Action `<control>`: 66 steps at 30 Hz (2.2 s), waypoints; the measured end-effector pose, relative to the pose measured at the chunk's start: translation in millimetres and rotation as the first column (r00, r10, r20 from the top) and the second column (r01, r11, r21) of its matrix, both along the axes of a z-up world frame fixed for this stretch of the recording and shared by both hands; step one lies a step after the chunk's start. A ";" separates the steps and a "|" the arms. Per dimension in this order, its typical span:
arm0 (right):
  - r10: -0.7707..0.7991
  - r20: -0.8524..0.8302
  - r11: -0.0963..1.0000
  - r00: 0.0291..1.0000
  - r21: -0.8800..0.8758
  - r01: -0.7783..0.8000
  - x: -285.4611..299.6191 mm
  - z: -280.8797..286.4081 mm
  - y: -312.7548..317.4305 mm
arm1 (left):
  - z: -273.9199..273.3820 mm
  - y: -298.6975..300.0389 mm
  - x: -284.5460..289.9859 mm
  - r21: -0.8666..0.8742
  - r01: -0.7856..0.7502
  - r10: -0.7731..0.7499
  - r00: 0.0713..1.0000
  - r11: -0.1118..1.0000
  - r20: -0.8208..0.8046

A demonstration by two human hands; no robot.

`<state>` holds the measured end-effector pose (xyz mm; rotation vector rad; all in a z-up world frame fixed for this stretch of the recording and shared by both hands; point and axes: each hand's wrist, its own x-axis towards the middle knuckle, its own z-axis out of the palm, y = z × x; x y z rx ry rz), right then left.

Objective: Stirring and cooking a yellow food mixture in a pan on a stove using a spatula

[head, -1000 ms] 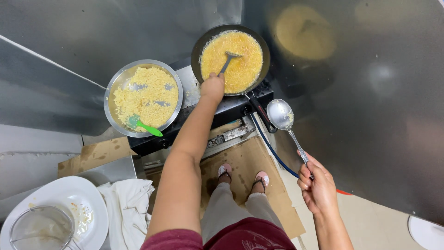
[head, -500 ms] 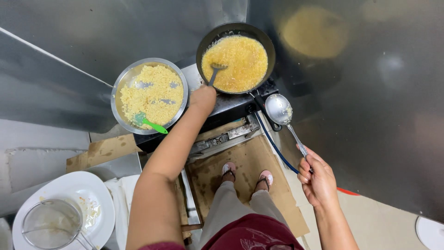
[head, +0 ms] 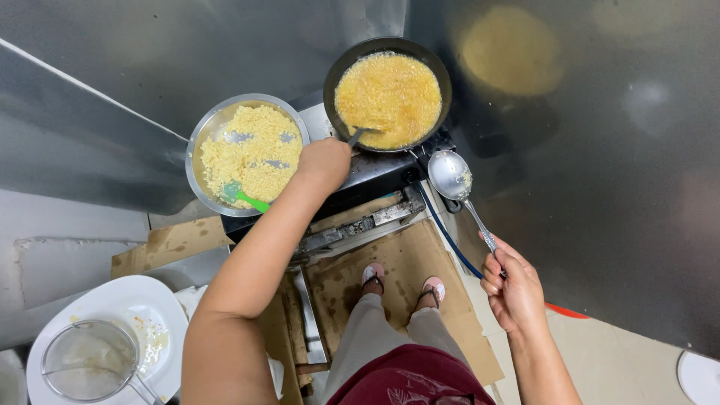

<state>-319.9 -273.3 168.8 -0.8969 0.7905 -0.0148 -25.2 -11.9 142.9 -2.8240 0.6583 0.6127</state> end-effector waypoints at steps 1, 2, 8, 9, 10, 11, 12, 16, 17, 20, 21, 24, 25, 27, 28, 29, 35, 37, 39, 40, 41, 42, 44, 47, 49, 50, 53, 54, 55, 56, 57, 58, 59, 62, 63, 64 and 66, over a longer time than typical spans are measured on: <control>0.000 0.000 1.000 1.000 0.000 0.000 1.0 1.8 1.5 | -4.9 0.0 -1.2 0.000 0.000 0.000 1.000 1.000 0.000; -0.007 -0.015 1.000 1.000 -0.008 0.007 2.0 3.6 3.0 | -9.7 -0.1 -2.5 0.007 0.007 -0.007 1.000 1.000 -0.010; -0.021 -0.047 0.999 0.999 -0.029 0.020 -0.2 6.5 6.7 | -78.9 2.1 8.1 -0.027 0.062 -0.061 0.997 0.998 0.040; -0.032 -0.056 0.999 0.998 -0.030 0.030 0.3 7.3 7.5 | -90.1 2.5 12.6 -0.045 0.066 -0.062 0.995 0.997 0.083; -0.036 -0.055 0.999 0.998 -0.031 0.034 -0.4 5.3 6.2 | -100.8 0.3 20.2 -0.046 0.070 -0.066 0.994 0.996 0.084; -0.035 -0.049 0.999 0.998 -0.028 0.033 -2.6 3.5 5.2 | -112.2 -1.5 26.0 -0.077 0.032 -0.025 0.996 0.997 0.089; -0.033 -0.042 0.999 0.999 -0.026 0.032 -4.7 1.6 4.2 | -123.6 -3.5 31.7 -0.108 -0.006 0.016 0.996 0.994 0.093; -0.057 -0.050 0.998 0.997 -0.027 0.055 -11.0 -0.1 3.1 | -156.5 -13.3 59.4 -0.157 -0.023 0.046 0.989 0.987 0.143; -0.066 -0.065 0.998 0.996 -0.028 0.065 -11.2 2.5 3.8 | -157.9 -16.6 65.9 -0.185 -0.045 0.072 0.987 0.982 0.145; -0.072 -0.070 0.997 0.995 -0.034 0.069 -15.2 2.9 3.1 | -181.0 -27.4 89.3 -0.227 -0.074 0.113 0.980 0.971 0.163; -0.064 -0.060 0.997 0.996 -0.038 0.061 -16.5 2.0 2.6 | -191.7 -30.9 98.2 -0.242 -0.085 0.131 0.975 0.967 0.181; -0.074 -0.047 0.997 0.996 -0.031 0.073 -20.1 -3.2 0.9 | -203.8 -48.9 104.2 -0.320 -0.114 0.189 0.959 0.941 0.213; -0.073 -0.047 0.997 0.996 -0.031 0.072 -20.3 -3.3 1.0 | -199.3 -55.9 101.2 -0.320 -0.115 0.190 0.959 0.940 0.213; -0.069 -0.048 0.997 0.996 -0.037 0.067 -21.2 -3.3 0.9 | -190.1 -69.2 94.3 -0.295 -0.196 0.222 0.973 0.935 0.057; -0.066 -0.049 0.997 0.997 -0.037 0.065 -20.5 -1.3 0.9 | -192.7 -73.9 91.4 -0.294 -0.198 0.224 0.973 0.935 0.056; -0.061 -0.047 0.998 0.997 -0.036 0.059 -20.0 0.5 1.5 | -195.5 -77.2 88.1 -0.305 -0.156 0.186 0.980 0.939 0.070; -0.048 -0.031 0.999 0.998 -0.026 0.047 -18.6 -0.5 0.6 | -169.2 -77.7 56.1 -0.242 -0.071 0.078 0.997 0.968 0.020; -0.042 -0.008 0.999 0.999 -0.012 0.041 -17.3 -1.1 0.0 | -156.9 -70.1 42.4 -0.224 -0.042 0.049 0.998 0.974 0.025; -0.040 -0.043 0.999 0.998 -0.029 0.039 -14.0 4.1 1.3 | -145.0 -60.3 28.9 -0.193 0.018 -0.008 0.999 0.981 0.054; -0.035 -0.042 0.999 0.998 -0.028 0.034 -12.4 5.4 1.4 | -138.6 -55.2 24.6 -0.192 0.014 -0.003 0.998 0.981 0.055; -0.031 -0.041 0.999 0.999 -0.029 0.029 -11.0 6.6 1.4 | -132.4 -50.0 19.8 -0.159 0.047 -0.039 0.998 0.986 0.053; -0.026 -0.040 0.999 0.999 -0.031 0.025 -9.7 7.8 1.5 | -126.2 -44.8 15.0 -0.127 0.081 -0.075 0.996 0.989 0.050; -0.016 -0.027 1.000 1.000 -0.026 0.015 -8.5 7.0 0.5 | -99.0 -36.8 8.2 -0.109 0.043 -0.045 0.999 0.993 -0.015; 0.005 0.056 0.999 0.998 -0.034 -0.003 -8.4 -1.8 -0.3 | -77.4 -18.7 4.7 -0.189 0.014 -0.010 1.000 0.982 0.023; 0.017 0.121 0.999 0.993 -0.050 -0.011 -8.6 -5.6 -1.9 | -60.6 -8.7 -1.5 -0.287 0.031 0.005 0.993 0.958 0.122; 0.019 0.121 0.999 0.992 -0.051 -0.013 -7.9 -5.4 -2.4 | -47.3 -4.6 -7.0 -0.318 0.038 0.010 0.989 0.947 0.150; 0.034 0.111 0.998 0.993 -0.059 -0.028 -6.8 -3.6 -2.5 | -16.1 1.6 -32.5 -0.353 -0.007 0.051 0.992 0.936 0.116; 0.042 0.103 0.997 0.994 -0.067 -0.035 -6.5 -2.7 -2.9 | -7.1 1.2 -41.8 -0.357 -0.055 0.080 0.995 0.933 0.056; 0.043 0.104 0.997 0.994 -0.069 -0.035 -5.8 -2.5 -2.8 | -17.0 1.8 -44.8 -0.358 -0.055 0.081 0.995 0.932 0.057; 0.043 0.106 0.997 0.994 -0.073 -0.035 -4.8 -2.4 -2.7 | -27.1 2.5 -47.7 -0.368 -0.050 0.073 0.996 0.929 0.049; 0.043 0.104 0.997 0.994 -0.075 -0.035 -5.2 -2.4 -2.7 | -37.8 3.0 -52.0 -0.376 -0.045 0.064 0.997 0.925 0.038; 0.044 0.103 0.996 0.994 -0.076 -0.036 -5.3 -1.9 -2.9 | -45.1 3.5 -51.7 -0.377 -0.047 0.065 0.997 0.925 0.037; 0.046 0.100 0.996 0.994 -0.082 -0.038 -5.3 -1.1 -2.9 | -52.2 4.2 -51.2 -0.393 -0.055 0.074 0.997 0.918 0.034; 0.050 0.091 0.995 0.995 -0.087 -0.042 -6.7 -2.1 -2.7 | -50.5 5.0 -55.1 -0.434 -0.095 0.118 0.993 0.896 0.027; 0.045 0.088 0.995 0.995 -0.089 -0.038 -7.3 -2.3 -3.8 | -45.6 2.7 -56.0 -0.461 -0.120 0.148 0.989 0.879 0.023; 0.044 0.088 0.995 0.995 -0.092 -0.036 -7.4 -3.6 -5.3 | -48.9 0.5 -56.7 -0.464 -0.118 0.146 0.989 0.878 0.024; 0.037 0.090 0.997 0.995 -0.074 -0.030 -8.8 -6.9 -6.5 | -55.9 -0.6 -60.7 -0.530 -0.177 0.240 0.969 0.829 0.052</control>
